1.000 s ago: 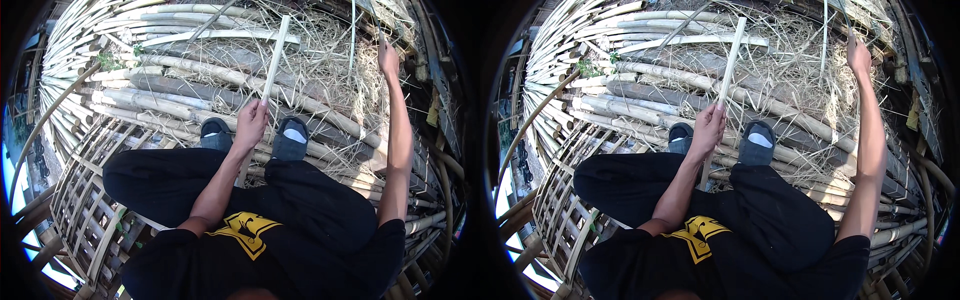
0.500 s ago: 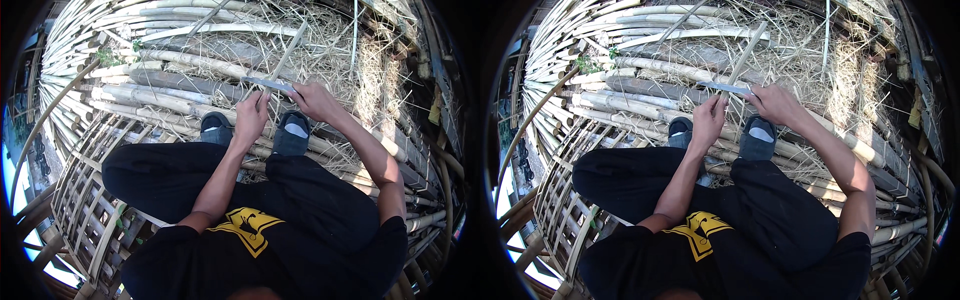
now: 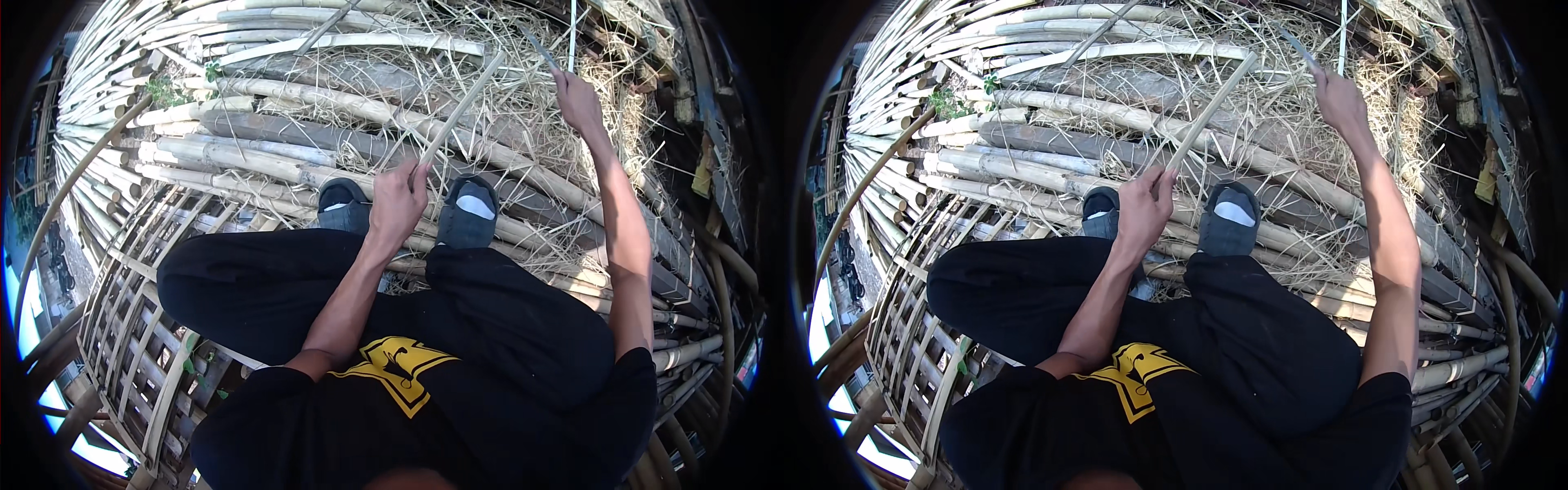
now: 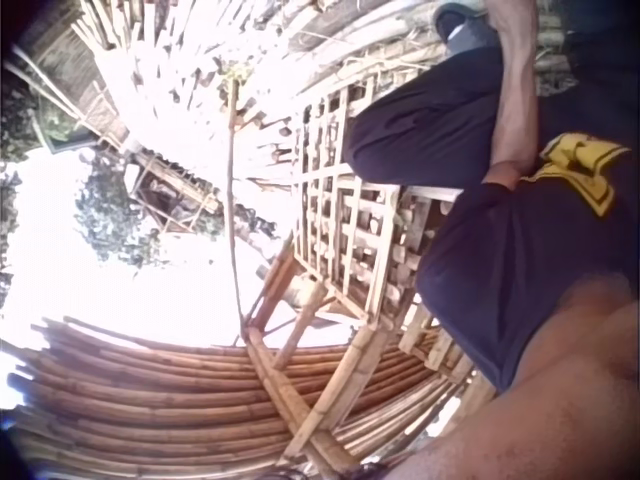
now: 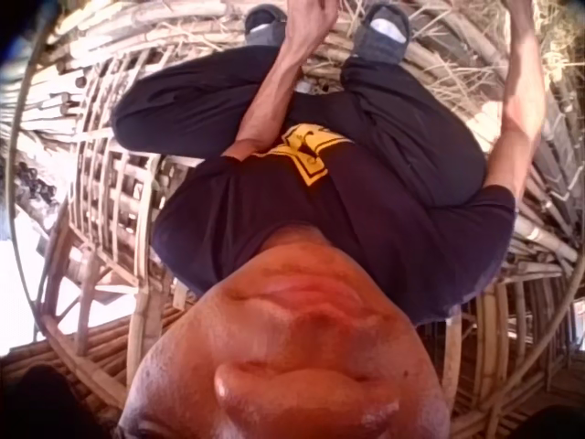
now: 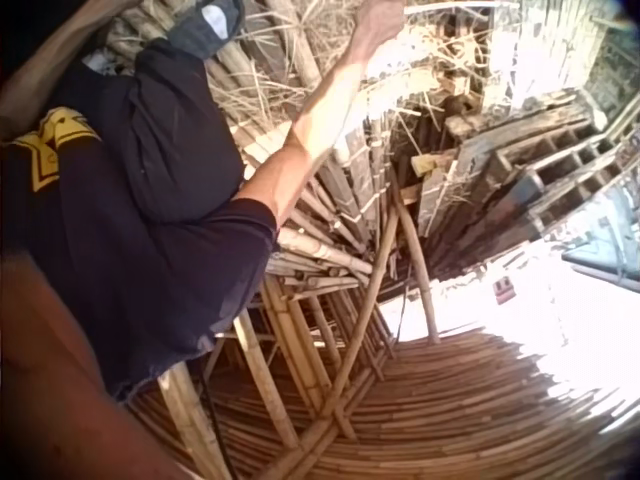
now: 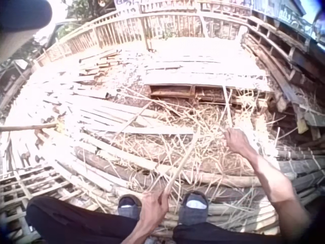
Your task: The person whittles a thin strip of bamboo using a knife while sitting over a pile of bamboo poles.
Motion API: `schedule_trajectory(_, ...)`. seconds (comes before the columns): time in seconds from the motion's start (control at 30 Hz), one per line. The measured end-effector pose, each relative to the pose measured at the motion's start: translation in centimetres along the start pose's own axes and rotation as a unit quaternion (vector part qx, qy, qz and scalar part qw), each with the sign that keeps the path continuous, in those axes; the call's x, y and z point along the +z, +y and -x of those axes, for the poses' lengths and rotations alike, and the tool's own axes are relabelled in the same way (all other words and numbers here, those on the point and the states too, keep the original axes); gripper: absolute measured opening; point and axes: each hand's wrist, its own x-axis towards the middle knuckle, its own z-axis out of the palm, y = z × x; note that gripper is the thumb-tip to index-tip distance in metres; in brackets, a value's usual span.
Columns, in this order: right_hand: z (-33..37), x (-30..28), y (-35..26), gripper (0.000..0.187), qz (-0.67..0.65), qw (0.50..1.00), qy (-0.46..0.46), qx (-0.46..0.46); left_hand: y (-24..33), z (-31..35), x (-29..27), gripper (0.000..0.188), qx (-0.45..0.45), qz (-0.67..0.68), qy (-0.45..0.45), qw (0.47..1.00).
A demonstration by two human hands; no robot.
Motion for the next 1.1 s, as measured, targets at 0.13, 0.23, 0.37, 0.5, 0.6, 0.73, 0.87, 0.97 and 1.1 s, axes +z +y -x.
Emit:
schedule_trajectory(0.13, -4.2, -6.5, 11.9, 0.06, 0.043, 0.974, 0.215, 0.061, 1.8, -0.7, 0.5, 0.018, 0.015, 0.049, -0.002, 0.999)
schedule_trajectory(0.23, -0.5, -4.2, 5.6, 0.056, -0.068, 0.982, 0.177, -0.005, 1.5, -1.0, -0.4, 0.019, -0.015, 0.049, 0.014, 0.999)
schedule_trajectory(0.37, 6.3, 1.1, -2.4, 0.054, -0.075, 0.98, -0.055, -0.178, 1.6, -1.4, 0.2, 0.019, -0.025, 0.037, 0.016, 0.999)
schedule_trajectory(0.5, 9.9, 2.9, -7.0, 0.046, -0.097, 0.949, -0.139, -0.267, 1.0, -1.5, 0.7, 0.018, 0.022, 0.021, 0.026, 0.999)
schedule_trajectory(0.6, 8.6, 4.6, -5.6, 0.041, -0.066, 0.934, -0.096, -0.339, 1.3, -1.0, 0.2, 0.017, 0.002, -0.002, -0.004, 1.0)
schedule_trajectory(0.73, 6.3, 3.9, -5.1, 0.041, 0.04, 0.918, -0.049, -0.391, 1.7, -1.7, 0.2, 0.017, -0.012, -0.034, -0.021, 0.999)
schedule_trajectory(0.87, 4.9, 3.7, -5.4, 0.048, 0.033, 0.948, -0.011, -0.315, 1.6, -1.7, -0.4, 0.019, -0.01, 0.012, 0.025, 1.0)
schedule_trajectory(0.97, -2.5, -1.8, 3.6, 0.055, 0.078, 0.992, 0.078, -0.057, 2.4, -0.1, -0.6, 0.02, -0.027, 0.035, 0.04, 0.998)
schedule_trajectory(1.1, -3.5, -8.5, 8.6, 0.058, 0.041, 0.988, 0.15, 0.022, 2.5, -0.9, -0.7, 0.02, -0.004, 0.047, 0.02, 0.999)
